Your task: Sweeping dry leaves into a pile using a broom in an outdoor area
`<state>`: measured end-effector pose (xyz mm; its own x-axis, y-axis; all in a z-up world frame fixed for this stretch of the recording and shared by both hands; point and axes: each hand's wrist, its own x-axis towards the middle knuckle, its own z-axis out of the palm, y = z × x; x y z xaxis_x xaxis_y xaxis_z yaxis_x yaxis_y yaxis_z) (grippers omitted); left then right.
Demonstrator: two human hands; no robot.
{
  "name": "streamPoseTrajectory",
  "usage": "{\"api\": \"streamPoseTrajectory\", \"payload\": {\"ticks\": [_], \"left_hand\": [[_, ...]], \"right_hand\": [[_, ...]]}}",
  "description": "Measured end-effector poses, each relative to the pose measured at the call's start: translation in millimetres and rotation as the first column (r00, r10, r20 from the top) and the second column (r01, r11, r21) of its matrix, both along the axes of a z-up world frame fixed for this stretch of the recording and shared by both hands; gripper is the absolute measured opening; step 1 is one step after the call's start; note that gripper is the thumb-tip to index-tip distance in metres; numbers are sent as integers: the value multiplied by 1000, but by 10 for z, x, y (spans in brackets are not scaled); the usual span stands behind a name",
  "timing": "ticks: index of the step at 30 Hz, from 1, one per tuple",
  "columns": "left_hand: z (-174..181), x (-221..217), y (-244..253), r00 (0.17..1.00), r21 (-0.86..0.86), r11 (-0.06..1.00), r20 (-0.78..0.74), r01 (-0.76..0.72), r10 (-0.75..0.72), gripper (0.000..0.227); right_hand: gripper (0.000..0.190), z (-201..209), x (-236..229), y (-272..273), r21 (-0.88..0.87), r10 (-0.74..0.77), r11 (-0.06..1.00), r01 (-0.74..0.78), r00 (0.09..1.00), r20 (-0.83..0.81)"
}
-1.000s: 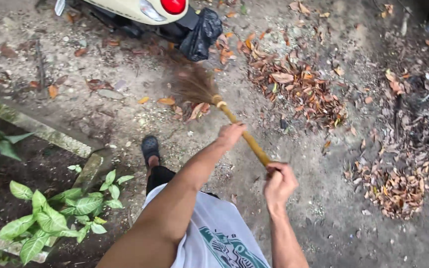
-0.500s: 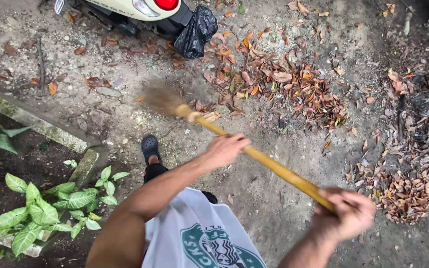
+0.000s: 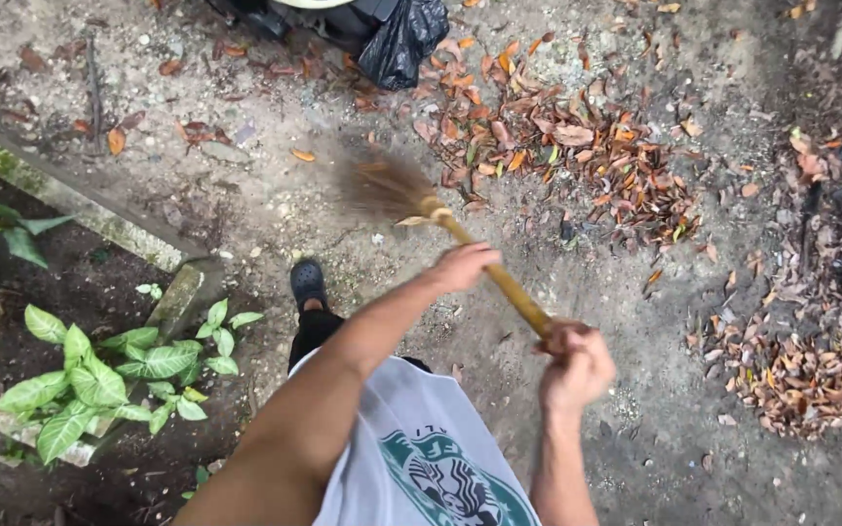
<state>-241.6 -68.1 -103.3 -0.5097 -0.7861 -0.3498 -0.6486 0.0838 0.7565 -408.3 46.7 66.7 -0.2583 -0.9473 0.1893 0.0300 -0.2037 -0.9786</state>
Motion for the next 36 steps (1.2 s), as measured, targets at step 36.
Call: {"api": "streamPoseTrajectory", "payload": {"ticks": [36], "left_hand": [[996,-938,315,939,-484,869,-240,104,-246,28]], "right_hand": [[34,1471,-1486,662,-57,-255,965,256,967,17]]}}
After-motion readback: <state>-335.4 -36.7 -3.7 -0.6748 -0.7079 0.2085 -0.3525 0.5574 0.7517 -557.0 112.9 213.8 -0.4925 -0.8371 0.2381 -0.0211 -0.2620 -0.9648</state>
